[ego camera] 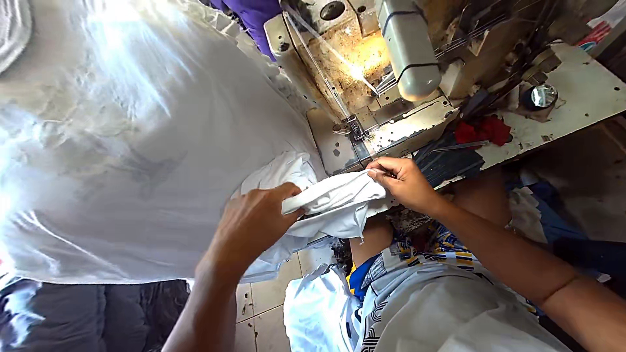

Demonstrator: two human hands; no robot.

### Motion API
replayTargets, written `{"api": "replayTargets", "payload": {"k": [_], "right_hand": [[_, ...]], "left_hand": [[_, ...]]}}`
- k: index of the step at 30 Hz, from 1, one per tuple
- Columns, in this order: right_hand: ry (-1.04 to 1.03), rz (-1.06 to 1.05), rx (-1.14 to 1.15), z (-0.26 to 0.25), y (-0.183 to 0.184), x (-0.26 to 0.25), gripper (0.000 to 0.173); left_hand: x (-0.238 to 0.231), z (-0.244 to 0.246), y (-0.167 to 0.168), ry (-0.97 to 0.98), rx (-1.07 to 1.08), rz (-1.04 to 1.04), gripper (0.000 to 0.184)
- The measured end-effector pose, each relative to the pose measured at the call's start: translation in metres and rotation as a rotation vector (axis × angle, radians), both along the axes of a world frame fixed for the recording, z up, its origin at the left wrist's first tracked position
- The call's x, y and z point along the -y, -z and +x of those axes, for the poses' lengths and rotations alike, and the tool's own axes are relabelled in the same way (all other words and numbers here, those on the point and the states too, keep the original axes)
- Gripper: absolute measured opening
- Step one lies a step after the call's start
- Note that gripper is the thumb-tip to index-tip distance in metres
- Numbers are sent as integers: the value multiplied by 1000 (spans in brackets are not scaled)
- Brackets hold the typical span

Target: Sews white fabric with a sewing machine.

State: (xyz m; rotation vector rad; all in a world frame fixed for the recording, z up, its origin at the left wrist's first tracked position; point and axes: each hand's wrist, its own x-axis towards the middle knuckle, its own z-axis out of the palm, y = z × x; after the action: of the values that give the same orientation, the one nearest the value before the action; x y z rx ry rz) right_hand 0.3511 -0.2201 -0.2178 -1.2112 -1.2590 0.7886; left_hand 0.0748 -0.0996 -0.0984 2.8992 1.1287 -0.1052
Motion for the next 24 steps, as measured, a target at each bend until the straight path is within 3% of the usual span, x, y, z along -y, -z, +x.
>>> {"api": "replayTargets", "payload": {"k": [2, 5, 8, 10, 12, 13, 15, 17, 19, 22, 24], "right_hand": [[-107, -53, -106, -12, -7, -1, 16], [-298, 6, -95, -37, -27, -14, 17], [-322, 212, 65, -59, -61, -37, 13], [-311, 332, 101, -70, -81, -47, 9], [-315, 398, 97, -76, -89, -51, 9], [-320, 408, 99, -77, -88, -50, 9], [-326, 363, 89, -73, -72, -43, 8], [-330, 201, 56, -62, -45, -30, 15], [-311, 18, 42, -49, -15, -13, 23], [-257, -131, 84, -26, 16, 11, 29], [-211, -182, 94, -12, 22, 20, 28]], "left_hand": [[-12, -12, 13, -81, -21, -44, 18], [-51, -35, 4, -274, 139, -336, 13], [-81, -71, -28, -505, 756, -546, 26], [-82, -90, -60, -322, 1103, -635, 33], [-34, -39, -85, -530, 1369, -165, 21], [-17, -25, -84, -518, 1375, 35, 27], [5, -9, -67, -356, 1110, 372, 40], [11, 11, -33, -313, 779, 464, 46], [-6, 19, 19, -227, 574, 449, 46], [-35, 10, 92, -88, 349, 201, 45], [-46, 5, 101, -50, 234, 101, 42]]}}
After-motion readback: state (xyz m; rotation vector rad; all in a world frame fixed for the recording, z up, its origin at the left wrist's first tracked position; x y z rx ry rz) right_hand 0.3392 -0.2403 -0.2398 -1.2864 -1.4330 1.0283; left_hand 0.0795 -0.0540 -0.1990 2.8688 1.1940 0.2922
